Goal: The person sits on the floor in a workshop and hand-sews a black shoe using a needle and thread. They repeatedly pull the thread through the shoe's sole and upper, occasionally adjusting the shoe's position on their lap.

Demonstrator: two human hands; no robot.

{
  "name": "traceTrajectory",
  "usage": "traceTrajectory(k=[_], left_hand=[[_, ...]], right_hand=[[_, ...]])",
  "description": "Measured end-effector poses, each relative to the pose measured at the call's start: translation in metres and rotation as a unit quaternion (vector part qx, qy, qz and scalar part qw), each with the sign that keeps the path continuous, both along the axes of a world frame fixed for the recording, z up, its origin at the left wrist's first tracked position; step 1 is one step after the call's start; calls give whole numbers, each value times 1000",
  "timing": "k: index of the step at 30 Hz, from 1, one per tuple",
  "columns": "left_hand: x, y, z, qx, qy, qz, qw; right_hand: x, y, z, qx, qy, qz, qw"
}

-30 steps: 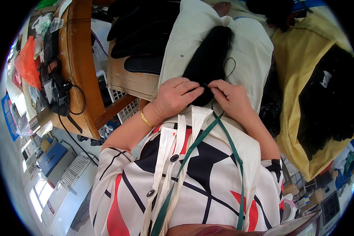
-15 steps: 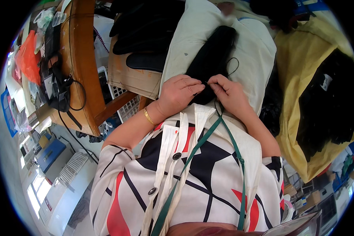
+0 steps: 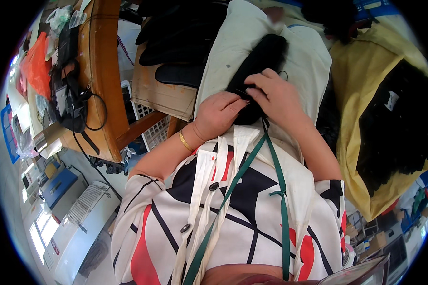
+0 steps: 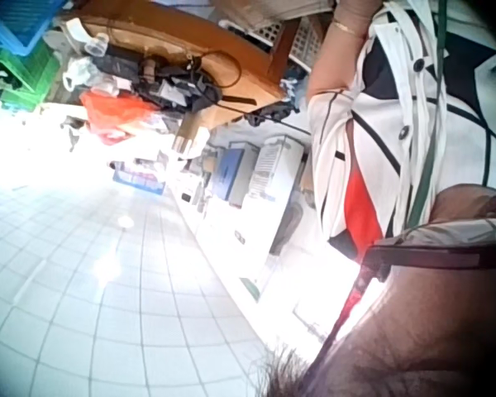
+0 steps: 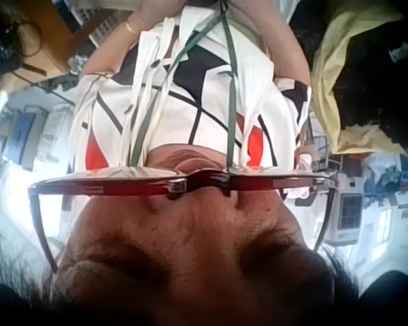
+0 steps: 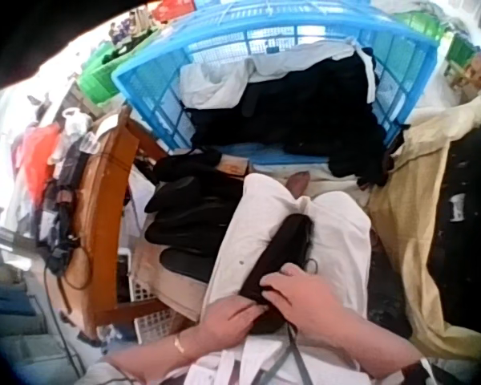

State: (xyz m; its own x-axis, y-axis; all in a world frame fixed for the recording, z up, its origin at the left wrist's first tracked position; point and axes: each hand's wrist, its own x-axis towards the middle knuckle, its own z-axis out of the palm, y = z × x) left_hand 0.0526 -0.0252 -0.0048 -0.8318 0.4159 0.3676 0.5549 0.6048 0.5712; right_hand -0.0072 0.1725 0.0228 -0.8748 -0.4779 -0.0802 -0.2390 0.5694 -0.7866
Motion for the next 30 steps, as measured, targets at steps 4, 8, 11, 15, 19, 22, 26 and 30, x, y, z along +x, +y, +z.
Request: traceTrajectory(k=[4, 8, 11, 15, 19, 22, 26, 30], left_hand=[[-4, 1, 3, -33, 80, 0, 996], [-7, 0, 6, -36, 63, -8, 997], [-10, 0, 10, -17, 18, -13, 1000], [-17, -2, 15, -7, -37, -33, 999], [-23, 1, 20, -1, -74, -48, 996], [-24, 2, 24, -7, -93, -42, 995], [-21, 3, 25, 11, -147, -10, 989], [-22, 1, 25, 36, -245, 30, 968]], right_hand=[[0, -5, -17, -40, -64, 47, 996], [-7, -5, -24, -195, -235, -76, 949], [-16, 8, -8, -328, -376, -161, 851], [-39, 61, 3, -494, -308, -204, 787], [-72, 134, 39, -659, -129, -327, 665], [-74, 141, 70, -609, 57, -443, 656], [-37, 96, 29, -489, -40, -290, 821], [12, 62, -17, -279, -119, -125, 945]])
